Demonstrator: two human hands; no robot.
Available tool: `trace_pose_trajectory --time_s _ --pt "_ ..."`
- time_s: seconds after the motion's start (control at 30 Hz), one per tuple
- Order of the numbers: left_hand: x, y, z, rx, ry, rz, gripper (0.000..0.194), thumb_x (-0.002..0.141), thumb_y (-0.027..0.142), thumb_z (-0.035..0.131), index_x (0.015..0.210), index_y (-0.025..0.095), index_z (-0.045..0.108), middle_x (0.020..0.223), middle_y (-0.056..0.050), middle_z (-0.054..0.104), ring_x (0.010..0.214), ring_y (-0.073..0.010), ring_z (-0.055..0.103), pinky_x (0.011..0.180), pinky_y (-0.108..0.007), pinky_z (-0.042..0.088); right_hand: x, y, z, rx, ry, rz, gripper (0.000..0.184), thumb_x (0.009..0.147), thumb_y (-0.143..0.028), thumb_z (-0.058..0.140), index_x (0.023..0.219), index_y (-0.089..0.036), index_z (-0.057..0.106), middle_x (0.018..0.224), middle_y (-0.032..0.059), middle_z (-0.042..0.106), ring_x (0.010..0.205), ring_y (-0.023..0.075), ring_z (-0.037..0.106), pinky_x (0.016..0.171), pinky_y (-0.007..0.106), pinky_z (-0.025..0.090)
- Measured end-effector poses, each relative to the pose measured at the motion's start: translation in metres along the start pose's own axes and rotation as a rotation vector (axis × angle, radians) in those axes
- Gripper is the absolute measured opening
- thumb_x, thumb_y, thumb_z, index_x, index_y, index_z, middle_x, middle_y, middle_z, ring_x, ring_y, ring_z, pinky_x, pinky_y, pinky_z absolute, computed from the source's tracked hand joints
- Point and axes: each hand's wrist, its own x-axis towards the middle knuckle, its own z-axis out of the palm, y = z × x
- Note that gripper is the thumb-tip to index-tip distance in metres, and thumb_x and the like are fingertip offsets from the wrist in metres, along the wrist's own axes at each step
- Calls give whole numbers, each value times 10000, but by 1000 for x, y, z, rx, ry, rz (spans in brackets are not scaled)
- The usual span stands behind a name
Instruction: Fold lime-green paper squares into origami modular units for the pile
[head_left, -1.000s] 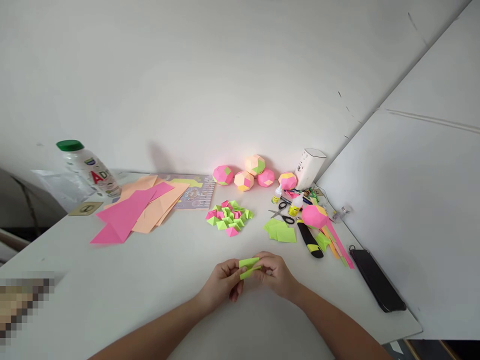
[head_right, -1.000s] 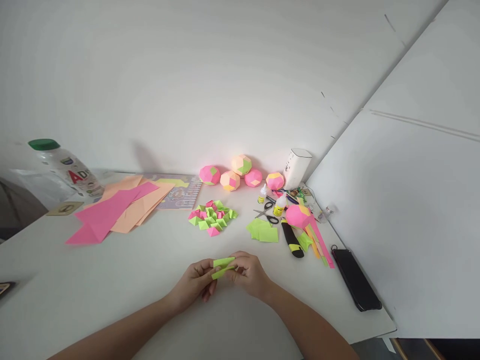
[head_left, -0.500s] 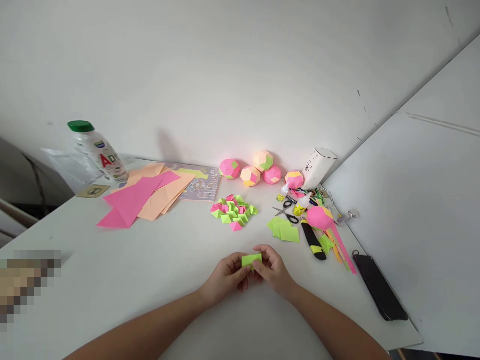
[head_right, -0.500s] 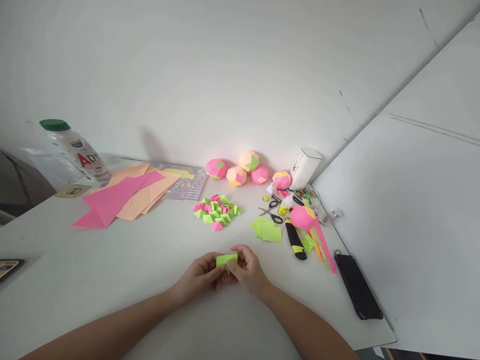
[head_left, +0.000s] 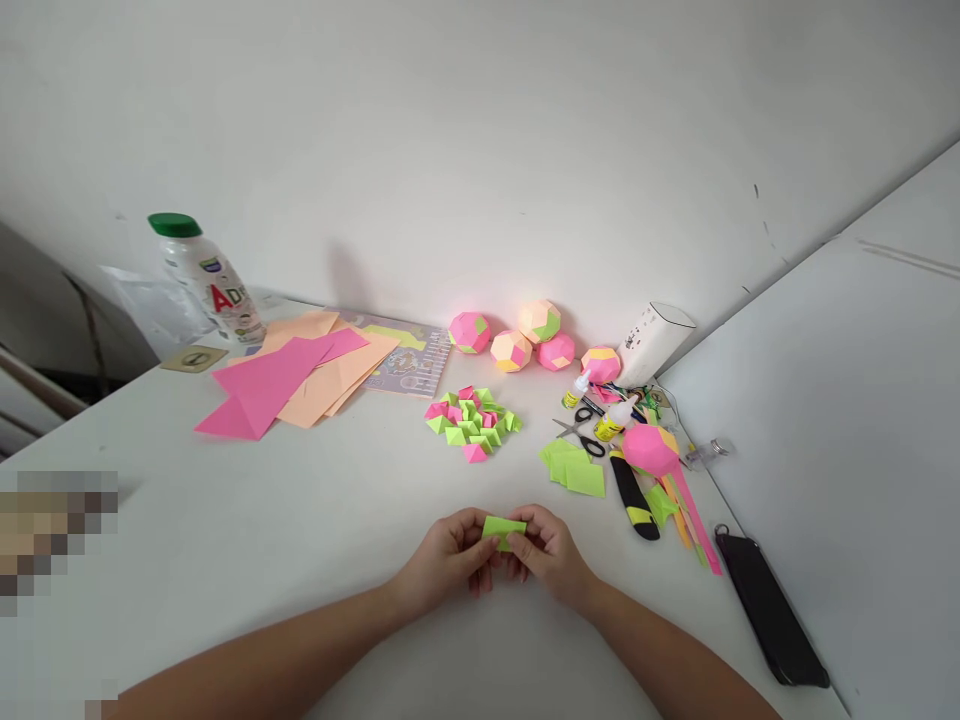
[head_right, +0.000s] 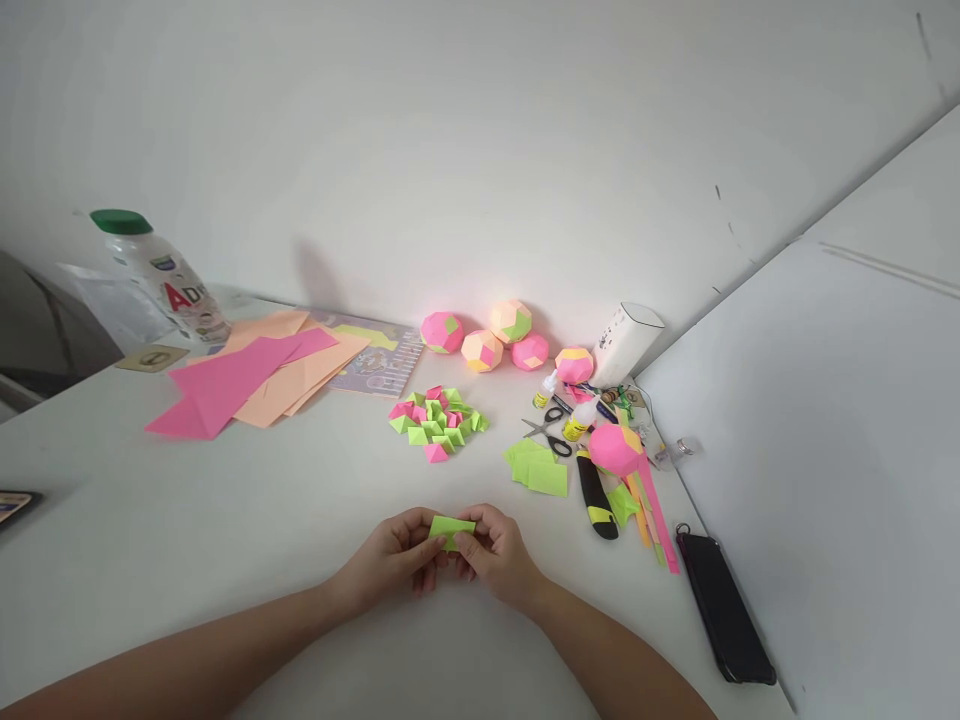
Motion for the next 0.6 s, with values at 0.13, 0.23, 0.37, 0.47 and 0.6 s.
trace_pose_trajectory --time_s 0.13,0.23,0.37,0.47,0.6 --pt "-1 -1 0 22 10 -17 293 767 446 562 854 168 527 648 2 625 449 -112 567 412 -212 423 -1 0 0 -13 -5 -2 314 798 -428 566 943 -153 528 638 -7 586 511 101 546 451 211 412" --pt "-2 -2 0 35 16 -24 289 766 441 561 855 167 529 644 3 626 448 -116 572 412 -217 427 0 0 -1 -23 -8 -5 312 802 -431 559 939 -152 533 636 -6 582 507 101 541 453 214 414" --pt "-2 -3 0 57 14 -23 285 775 441 550 849 166 532 644 5 621 455 -118 575 417 -218 432 0 2 -2 -22 -24 -13 307 812 -422 553 949 -148 532 636 -9 574 495 93 531 459 216 421" --pt "-2 -3 0 79 9 -29 272 784 434 538 830 166 529 649 4 621 464 -120 579 427 -223 441 0 3 -2 -18 -36 -19 294 825 -408 542 959 -146 531 643 -10 562 496 88 523 465 214 419" --pt "-2 -3 0 104 4 -22 262 797 427 517 790 166 523 638 0 622 469 -121 577 423 -221 438 0 5 -3 -25 -58 -13 287 841 -400 524 972 -146 532 624 -16 543 490 85 503 475 217 414"
